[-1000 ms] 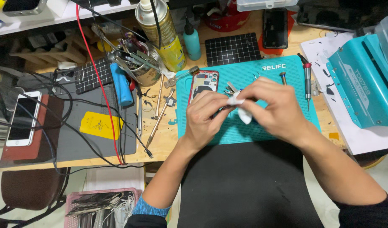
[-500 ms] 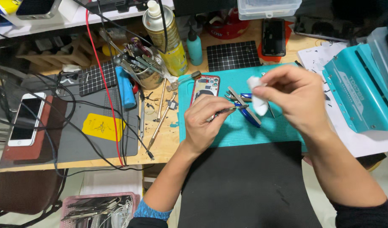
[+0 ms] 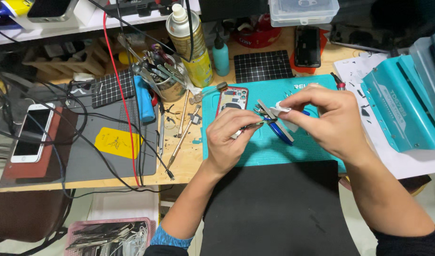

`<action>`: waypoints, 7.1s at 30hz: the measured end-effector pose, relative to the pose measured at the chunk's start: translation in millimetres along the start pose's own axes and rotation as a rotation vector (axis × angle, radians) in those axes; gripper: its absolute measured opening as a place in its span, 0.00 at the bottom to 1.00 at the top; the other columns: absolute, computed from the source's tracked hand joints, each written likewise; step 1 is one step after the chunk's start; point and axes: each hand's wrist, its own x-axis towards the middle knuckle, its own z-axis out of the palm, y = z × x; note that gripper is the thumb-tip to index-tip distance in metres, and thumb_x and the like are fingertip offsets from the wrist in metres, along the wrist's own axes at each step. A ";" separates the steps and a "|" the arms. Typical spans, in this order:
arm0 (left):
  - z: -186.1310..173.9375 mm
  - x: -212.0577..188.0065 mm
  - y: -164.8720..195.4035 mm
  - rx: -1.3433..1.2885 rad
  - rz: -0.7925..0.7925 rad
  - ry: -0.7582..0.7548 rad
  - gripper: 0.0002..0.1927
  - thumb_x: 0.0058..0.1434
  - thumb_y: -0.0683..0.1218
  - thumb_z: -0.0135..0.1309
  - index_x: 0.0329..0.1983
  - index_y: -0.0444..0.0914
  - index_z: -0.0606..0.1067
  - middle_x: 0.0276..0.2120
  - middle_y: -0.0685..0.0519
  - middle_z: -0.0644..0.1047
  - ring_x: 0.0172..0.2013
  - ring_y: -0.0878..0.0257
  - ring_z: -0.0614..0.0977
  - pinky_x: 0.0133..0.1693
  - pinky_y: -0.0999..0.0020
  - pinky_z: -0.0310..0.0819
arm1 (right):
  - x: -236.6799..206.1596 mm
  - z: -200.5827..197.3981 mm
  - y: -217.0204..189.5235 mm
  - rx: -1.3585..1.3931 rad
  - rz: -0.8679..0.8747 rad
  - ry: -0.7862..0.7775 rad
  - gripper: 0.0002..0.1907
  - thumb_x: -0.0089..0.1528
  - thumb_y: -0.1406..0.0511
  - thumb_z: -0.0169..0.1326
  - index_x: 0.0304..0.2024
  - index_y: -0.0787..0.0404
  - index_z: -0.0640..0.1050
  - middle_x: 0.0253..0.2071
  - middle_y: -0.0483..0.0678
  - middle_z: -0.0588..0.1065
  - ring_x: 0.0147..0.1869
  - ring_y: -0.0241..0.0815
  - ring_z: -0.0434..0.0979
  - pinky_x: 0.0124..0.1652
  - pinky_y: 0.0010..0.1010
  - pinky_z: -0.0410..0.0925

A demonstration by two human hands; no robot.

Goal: The person disassembles a smartphone at a repair bench. They use pliers to grip and pull components from an opened phone chassis, wipe parts with a tissue, pry at the internals, handle a second phone, and continue working on the exposed internals with pliers and a pry tool.

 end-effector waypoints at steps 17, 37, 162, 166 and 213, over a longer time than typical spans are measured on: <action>10.1 -5.7 -19.2 -0.599 -0.638 0.032 0.07 0.63 0.37 0.62 0.44 0.32 0.79 0.34 0.54 0.81 0.34 0.71 0.80 0.36 0.78 0.73 | 3.3 -4.1 17.5 -0.346 0.016 0.044 0.08 0.61 0.68 0.65 0.43 0.63 0.84 0.37 0.51 0.81 0.35 0.40 0.77 0.36 0.28 0.68; 18.9 2.1 -16.8 -0.989 -0.879 -0.020 0.12 0.67 0.43 0.56 0.52 0.34 0.75 0.37 0.53 0.80 0.37 0.68 0.82 0.39 0.73 0.78 | -6.2 19.9 15.0 -0.158 -0.223 0.133 0.07 0.61 0.76 0.62 0.40 0.63 0.84 0.41 0.48 0.77 0.42 0.37 0.79 0.41 0.25 0.71; 11.0 4.6 -52.8 -0.780 -0.722 0.149 0.06 0.66 0.39 0.59 0.43 0.31 0.78 0.34 0.53 0.79 0.34 0.70 0.80 0.37 0.72 0.80 | -2.2 5.9 55.2 0.100 0.211 0.204 0.06 0.70 0.70 0.57 0.43 0.69 0.75 0.36 0.49 0.79 0.37 0.35 0.81 0.38 0.25 0.73; 18.7 1.8 -48.0 -0.793 -0.707 0.114 0.06 0.65 0.39 0.59 0.44 0.32 0.78 0.35 0.53 0.81 0.35 0.70 0.81 0.39 0.72 0.81 | -0.1 14.8 31.4 0.240 0.079 0.177 0.07 0.66 0.74 0.60 0.47 0.69 0.78 0.41 0.48 0.80 0.43 0.33 0.80 0.44 0.23 0.73; 18.3 -8.0 -25.6 -1.171 -0.701 0.203 0.16 0.63 0.31 0.58 0.53 0.30 0.73 0.43 0.48 0.80 0.44 0.63 0.82 0.49 0.69 0.79 | -5.8 16.0 13.4 -0.024 -0.257 0.148 0.10 0.59 0.78 0.59 0.43 0.67 0.79 0.49 0.51 0.81 0.51 0.42 0.80 0.51 0.30 0.73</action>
